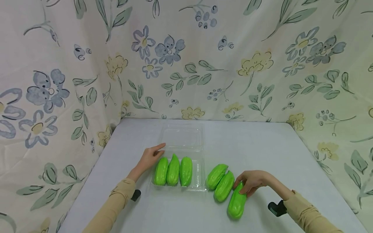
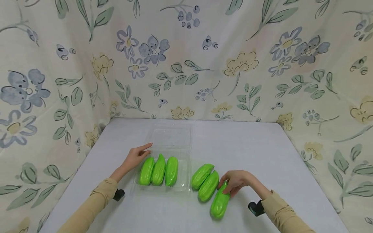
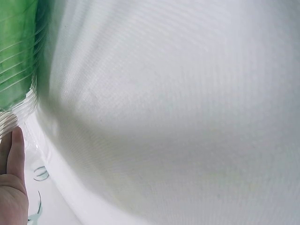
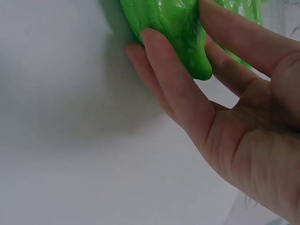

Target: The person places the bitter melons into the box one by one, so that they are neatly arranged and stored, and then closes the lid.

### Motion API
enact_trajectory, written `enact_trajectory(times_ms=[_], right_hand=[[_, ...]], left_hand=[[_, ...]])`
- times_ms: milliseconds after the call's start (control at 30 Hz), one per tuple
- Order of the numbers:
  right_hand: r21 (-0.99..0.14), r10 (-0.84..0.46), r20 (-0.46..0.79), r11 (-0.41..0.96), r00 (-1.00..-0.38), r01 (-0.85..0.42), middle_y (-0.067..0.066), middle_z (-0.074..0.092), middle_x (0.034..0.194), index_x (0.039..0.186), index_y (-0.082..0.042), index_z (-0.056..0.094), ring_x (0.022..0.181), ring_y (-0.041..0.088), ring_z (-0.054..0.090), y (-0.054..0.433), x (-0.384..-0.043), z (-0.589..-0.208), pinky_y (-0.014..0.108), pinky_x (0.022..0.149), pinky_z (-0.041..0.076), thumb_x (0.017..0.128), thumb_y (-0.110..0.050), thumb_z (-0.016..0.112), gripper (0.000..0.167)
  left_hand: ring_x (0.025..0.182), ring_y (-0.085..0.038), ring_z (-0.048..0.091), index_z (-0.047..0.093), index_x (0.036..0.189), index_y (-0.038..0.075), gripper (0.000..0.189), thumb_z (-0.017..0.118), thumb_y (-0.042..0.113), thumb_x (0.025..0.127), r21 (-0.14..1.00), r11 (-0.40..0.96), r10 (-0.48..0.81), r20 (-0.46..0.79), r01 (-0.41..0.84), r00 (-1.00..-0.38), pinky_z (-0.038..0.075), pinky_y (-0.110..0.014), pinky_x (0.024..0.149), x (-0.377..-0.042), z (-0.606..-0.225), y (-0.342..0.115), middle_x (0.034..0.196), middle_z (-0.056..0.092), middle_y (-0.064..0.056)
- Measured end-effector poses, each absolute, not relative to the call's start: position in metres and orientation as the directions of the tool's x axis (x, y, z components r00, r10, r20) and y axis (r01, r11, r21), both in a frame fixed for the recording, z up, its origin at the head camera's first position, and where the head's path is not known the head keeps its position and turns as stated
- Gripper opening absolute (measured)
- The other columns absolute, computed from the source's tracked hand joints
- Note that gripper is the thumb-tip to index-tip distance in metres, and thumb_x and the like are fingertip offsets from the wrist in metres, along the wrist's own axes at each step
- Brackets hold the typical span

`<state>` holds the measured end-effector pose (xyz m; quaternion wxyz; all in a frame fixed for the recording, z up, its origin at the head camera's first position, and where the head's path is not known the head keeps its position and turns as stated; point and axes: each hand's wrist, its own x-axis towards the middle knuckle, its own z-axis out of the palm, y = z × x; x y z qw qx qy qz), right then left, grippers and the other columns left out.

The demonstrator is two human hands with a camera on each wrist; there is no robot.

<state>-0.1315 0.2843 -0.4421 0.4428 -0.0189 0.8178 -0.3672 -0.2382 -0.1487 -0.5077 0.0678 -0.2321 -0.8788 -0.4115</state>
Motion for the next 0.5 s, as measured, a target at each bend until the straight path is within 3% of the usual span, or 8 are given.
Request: enact_trajectory(times_ms=[233,333,500], right_hand=[[-0.625,-0.373,-0.705,0.728,-0.603,0.281,0.011,0.06,0.095,0.112,-0.002,0.065,0.078,0.016,0.065,0.285,-0.131,-0.442,0.032,0.071,0.057,0.083,0.0,0.069,0.03],[-0.628,-0.386,-0.704,0.731,-0.596,0.268,0.011,0.06,0.095,0.112,-0.002,0.065,0.08,0.016,0.064,0.286,-0.132,-0.439,0.032,0.071,0.057,0.083,0.0,0.068,0.029],[-0.619,-0.389,-0.697,0.75,-0.602,0.233,0.01,0.059,0.095,0.111,-0.005,0.066,0.08,0.016,0.063,0.289,-0.135,-0.429,0.03,0.071,0.056,0.083,-0.002,0.069,0.028]], left_hand=[[0.047,0.001,0.031,0.058,0.13,0.004,0.038,0.06,0.012,0.093,0.689,0.555,0.353,0.313,0.467,-0.882,0.036,-0.02,0.047,-0.239,-0.509,-0.149,0.075,0.067,-0.011],[0.048,0.001,0.031,0.057,0.13,0.003,0.038,0.061,0.012,0.093,0.69,0.551,0.356,0.315,0.47,-0.88,0.036,-0.021,0.047,-0.239,-0.509,-0.149,0.078,0.068,-0.011],[0.047,0.001,0.029,0.057,0.13,0.004,0.038,0.06,0.012,0.093,0.686,0.554,0.359,0.314,0.471,-0.879,0.035,-0.02,0.047,-0.239,-0.509,-0.149,0.061,0.056,-0.001]])
